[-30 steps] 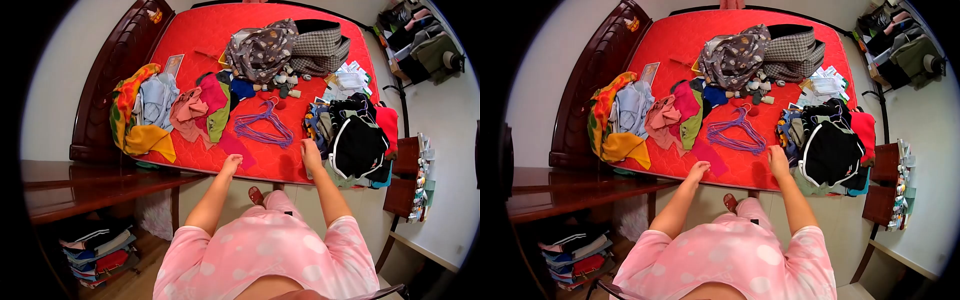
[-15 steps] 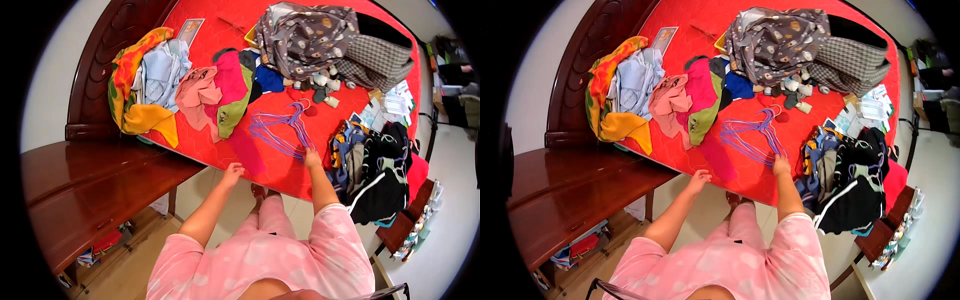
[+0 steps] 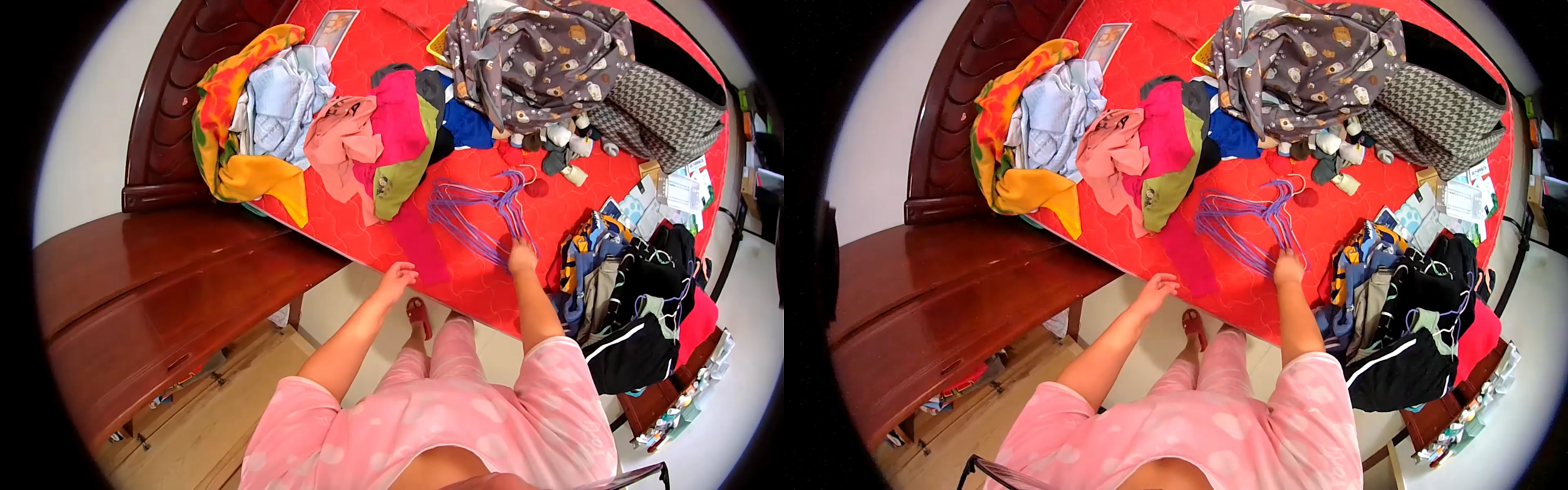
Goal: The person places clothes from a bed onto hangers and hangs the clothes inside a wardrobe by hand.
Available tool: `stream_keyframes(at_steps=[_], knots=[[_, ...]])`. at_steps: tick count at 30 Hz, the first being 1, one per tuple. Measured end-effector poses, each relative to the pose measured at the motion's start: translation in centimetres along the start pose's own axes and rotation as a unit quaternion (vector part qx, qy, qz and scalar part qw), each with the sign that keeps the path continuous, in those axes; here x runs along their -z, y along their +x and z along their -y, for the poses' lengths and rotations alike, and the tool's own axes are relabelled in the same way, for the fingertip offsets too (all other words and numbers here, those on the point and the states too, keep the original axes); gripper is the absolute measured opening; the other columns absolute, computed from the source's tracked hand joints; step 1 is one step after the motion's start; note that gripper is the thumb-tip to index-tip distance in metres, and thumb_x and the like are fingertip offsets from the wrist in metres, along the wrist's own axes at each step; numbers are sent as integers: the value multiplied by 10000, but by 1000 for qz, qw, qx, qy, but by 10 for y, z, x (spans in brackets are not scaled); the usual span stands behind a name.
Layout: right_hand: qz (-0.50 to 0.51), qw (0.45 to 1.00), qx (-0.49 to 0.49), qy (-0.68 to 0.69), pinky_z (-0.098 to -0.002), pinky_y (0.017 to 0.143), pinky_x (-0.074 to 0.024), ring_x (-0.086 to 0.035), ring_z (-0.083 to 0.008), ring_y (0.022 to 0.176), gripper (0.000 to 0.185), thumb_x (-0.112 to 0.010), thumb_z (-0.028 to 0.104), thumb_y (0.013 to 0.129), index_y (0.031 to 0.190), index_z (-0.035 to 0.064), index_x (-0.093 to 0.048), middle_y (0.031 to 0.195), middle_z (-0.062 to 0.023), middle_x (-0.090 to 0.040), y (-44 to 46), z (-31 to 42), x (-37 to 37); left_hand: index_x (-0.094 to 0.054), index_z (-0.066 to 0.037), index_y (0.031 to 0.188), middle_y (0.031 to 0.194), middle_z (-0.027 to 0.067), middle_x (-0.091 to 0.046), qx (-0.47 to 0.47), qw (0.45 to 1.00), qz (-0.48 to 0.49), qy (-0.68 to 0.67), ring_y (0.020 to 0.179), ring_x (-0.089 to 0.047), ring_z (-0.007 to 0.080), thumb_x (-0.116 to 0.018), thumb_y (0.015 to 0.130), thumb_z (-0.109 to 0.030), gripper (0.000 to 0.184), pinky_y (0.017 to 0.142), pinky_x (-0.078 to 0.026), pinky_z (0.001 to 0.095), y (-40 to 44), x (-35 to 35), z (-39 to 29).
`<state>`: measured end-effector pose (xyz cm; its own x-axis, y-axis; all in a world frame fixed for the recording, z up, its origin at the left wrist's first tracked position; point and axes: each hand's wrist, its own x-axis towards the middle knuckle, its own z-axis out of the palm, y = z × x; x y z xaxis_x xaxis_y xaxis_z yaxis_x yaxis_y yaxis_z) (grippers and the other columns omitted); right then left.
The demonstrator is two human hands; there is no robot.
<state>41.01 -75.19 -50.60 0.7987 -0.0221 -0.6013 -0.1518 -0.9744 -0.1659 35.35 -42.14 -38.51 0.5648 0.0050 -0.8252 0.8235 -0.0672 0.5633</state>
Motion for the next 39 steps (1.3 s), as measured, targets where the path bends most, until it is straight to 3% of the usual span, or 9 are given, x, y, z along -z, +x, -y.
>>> stream_keyframes(at_steps=[6,9,15,18,22,26,33,37,39], knots=[[-150,968,110,170,-420,753,-497,-607,-336,888,317,-441,28,831,1105,105,-580,1099,-110,-589,-31,-2,41,-511,-26,1137,1016,88,-615,-27,999,21,1,915,-583,147,-526,912,-125,246,852,-448,276,-18,-1,-24],[-239,898,240,280,-419,672,-486,-609,-353,815,298,-521,26,819,1101,103,-581,961,-152,-606,-53,14,74,-494,-29,1160,1040,91,-605,-52,999,18,1,923,-582,149,-521,916,-135,267,854,-449,284,-25,7,-33],[-180,923,246,234,-421,651,-492,-602,-354,802,355,-526,24,824,1135,178,-601,916,-123,-625,-131,59,180,-457,-86,1210,1091,51,-574,-79,995,-63,-13,917,-565,138,-528,913,-207,328,829,-448,305,-45,31,-71],[-202,878,351,254,-362,565,-489,-614,-282,649,309,-570,48,837,1124,149,-626,877,-107,-643,-149,65,197,-429,-154,1242,1152,16,-533,-59,993,-92,-43,963,-535,137,-524,915,-260,357,829,-441,321,-47,49,-91],[27,855,215,471,-219,494,-422,-496,-62,535,270,-612,51,857,1126,64,-630,853,-34,-658,-201,100,252,-399,-224,1278,1195,12,-487,-40,991,-109,-70,1036,-481,157,-543,905,-338,416,852,-417,400,-31,72,-118],[73,822,174,538,-212,518,-430,-505,-66,569,281,-587,23,861,1142,18,-603,864,-42,-650,-207,125,262,-444,-200,1224,1118,12,-512,17,990,-43,-132,991,-489,156,-536,910,-352,361,841,-434,435,-11,89,-150],[-9,838,140,527,-201,528,-418,-506,-61,593,270,-540,77,908,1174,33,-536,785,-21,-608,-168,196,220,-548,-132,990,892,-1,-524,-29,989,127,-69,832,-518,135,-539,907,-339,223,785,-486,404,46,107,-174],[-13,794,63,605,-199,469,-367,-441,-43,511,199,-483,167,953,1067,43,-588,714,-10,-596,-133,232,210,-531,-107,1093,984,31,-597,-51,979,179,85,880,-544,127,-522,918,-376,320,791,-461,378,66,107,-196],[-24,793,37,607,-199,451,-350,-422,-41,486,205,-473,185,960,1024,41,-604,690,-6,-592,-118,238,204,-533,-90,1157,1027,54,-622,-107,985,103,89,914,-575,185,-541,901,-390,394,821,-447,392,140,118,-169]])
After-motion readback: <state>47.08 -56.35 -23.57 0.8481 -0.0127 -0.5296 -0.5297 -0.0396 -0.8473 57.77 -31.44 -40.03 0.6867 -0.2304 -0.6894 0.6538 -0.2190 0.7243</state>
